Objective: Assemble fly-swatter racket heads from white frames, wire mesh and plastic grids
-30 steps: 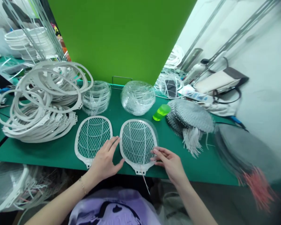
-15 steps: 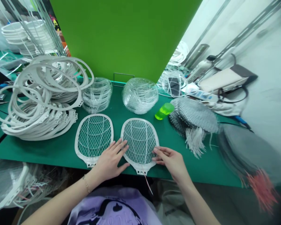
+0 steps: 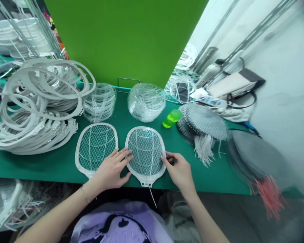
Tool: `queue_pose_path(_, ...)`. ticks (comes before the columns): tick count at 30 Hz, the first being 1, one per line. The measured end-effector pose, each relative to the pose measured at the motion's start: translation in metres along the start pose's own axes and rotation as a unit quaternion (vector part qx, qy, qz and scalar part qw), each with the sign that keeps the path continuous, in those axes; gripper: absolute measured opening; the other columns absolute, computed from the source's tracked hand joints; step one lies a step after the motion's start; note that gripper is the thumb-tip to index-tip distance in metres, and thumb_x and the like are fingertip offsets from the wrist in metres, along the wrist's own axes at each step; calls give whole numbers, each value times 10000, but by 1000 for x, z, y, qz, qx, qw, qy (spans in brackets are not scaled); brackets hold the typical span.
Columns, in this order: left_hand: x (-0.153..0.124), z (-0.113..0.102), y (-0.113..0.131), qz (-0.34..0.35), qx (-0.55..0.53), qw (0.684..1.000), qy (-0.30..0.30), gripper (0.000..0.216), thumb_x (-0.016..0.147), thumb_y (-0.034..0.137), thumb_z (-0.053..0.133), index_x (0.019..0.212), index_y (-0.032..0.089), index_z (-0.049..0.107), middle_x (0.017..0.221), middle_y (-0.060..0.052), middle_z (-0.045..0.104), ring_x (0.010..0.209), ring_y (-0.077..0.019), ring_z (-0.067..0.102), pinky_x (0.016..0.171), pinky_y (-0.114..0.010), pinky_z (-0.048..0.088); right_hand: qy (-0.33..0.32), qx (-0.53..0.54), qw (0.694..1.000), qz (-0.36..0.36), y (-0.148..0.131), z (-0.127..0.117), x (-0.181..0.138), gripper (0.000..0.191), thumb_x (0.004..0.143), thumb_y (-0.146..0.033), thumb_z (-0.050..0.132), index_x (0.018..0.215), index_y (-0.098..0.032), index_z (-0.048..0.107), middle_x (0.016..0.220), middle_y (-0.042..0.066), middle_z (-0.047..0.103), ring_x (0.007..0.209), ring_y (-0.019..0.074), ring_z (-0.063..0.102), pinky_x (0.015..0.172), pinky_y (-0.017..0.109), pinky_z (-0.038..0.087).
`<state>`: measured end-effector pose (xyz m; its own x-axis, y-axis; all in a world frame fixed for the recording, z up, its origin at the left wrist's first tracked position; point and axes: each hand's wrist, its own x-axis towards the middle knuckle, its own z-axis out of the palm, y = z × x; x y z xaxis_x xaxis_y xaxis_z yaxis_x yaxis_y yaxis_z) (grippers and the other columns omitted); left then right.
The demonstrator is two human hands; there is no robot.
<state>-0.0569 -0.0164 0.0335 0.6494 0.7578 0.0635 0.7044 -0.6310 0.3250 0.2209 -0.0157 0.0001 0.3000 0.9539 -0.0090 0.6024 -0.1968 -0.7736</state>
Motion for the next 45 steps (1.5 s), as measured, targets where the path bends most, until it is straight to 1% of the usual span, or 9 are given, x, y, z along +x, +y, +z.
queue_pose_path(7, 41, -5, 18, 44, -5, 998, -51, 534, 954, 397, 537, 1448, 199, 492, 1579, -88, 405, 1459, -329, 363, 1169, -545, 348, -7, 48, 997, 55, 0, 0, 1, 485, 694, -578, 692, 933, -157, 710, 803, 82, 699, 645, 180, 575, 678, 361, 505)
queue_pose_path(13, 52, 0, 19, 44, -8, 995, -84, 512, 912, 405, 616, 1374, 192, 564, 1529, -101, 477, 1408, -324, 440, 1161, -513, 358, -15, 52, 998, 34, 5, 0, 3, 455, 763, -536, 690, 1002, -148, 689, 841, 84, 697, 659, 174, 583, 642, 338, 505)
queue_pose_path(15, 52, -1, 20, 49, -10, 995, -84, 490, 915, 376, 604, 1362, 179, 568, 1538, -106, 464, 1424, -318, 419, 1164, -511, 355, 22, 35, 999, -8, 0, 0, -8, 425, 820, -488, 674, 1075, -148, 666, 928, 103, 697, 713, 184, 607, 626, 328, 505)
queue_pose_path(18, 54, -3, 23, 53, -28, 994, -96, 474, 904, 304, 590, 1347, 137, 562, 1534, -114, 468, 1407, -295, 444, 1153, -457, 390, 90, -6, 983, -163, -12, 0, -43, 255, 882, -334, 661, 1083, -178, 646, 1005, 107, 678, 853, 206, 629, 720, 346, 532)
queue_pose_path(20, 55, -4, 27, 50, -41, 993, -102, 465, 885, 261, 585, 1328, 122, 561, 1512, -120, 495, 1383, -286, 475, 1143, -424, 407, 67, -21, 962, -264, -20, 2, -71, 168, 876, -232, 672, 1036, -191, 645, 963, 89, 671, 891, 209, 631, 788, 353, 541)
queue_pose_path(22, 57, -5, 32, 36, -46, 993, -104, 454, 879, 272, 587, 1308, 127, 562, 1492, -130, 515, 1366, -296, 490, 1123, -427, 424, 30, -32, 955, -292, -22, 5, -95, 141, 874, -176, 670, 1011, -189, 640, 914, 75, 661, 858, 199, 635, 775, 338, 548)
queue_pose_path(27, 62, -6, 40, 9, -54, 993, -105, 649, 819, 417, 695, 1371, 135, 501, 1428, -140, 554, 1291, -331, 523, 1066, -451, 462, 13, -46, 967, -249, -18, 13, -120, 127, 938, -121, 564, 1013, -192, 637, 879, 61, 663, 798, 177, 637, 744, 318, 547)
queue_pose_path(38, 68, -9, 39, -17, -74, 989, -125, 852, 690, 393, 788, 1434, 169, 438, 1342, -107, 568, 1245, -356, 498, 1035, -477, 485, -53, -62, 991, -101, -24, 11, -114, 125, 894, -238, 597, 778, -218, 637, 734, 11, 655, 639, 158, 616, 546, 259, 458)
queue_pose_path(45, 68, -9, 38, -17, -75, 989, -128, 852, 699, 397, 768, 1445, 174, 421, 1375, -114, 554, 1272, -354, 496, 1052, -473, 467, -66, -97, 982, -150, -22, 4, -114, 145, 916, -226, 566, 799, -229, 652, 739, 15, 664, 698, 176, 643, 588, 267, 479)
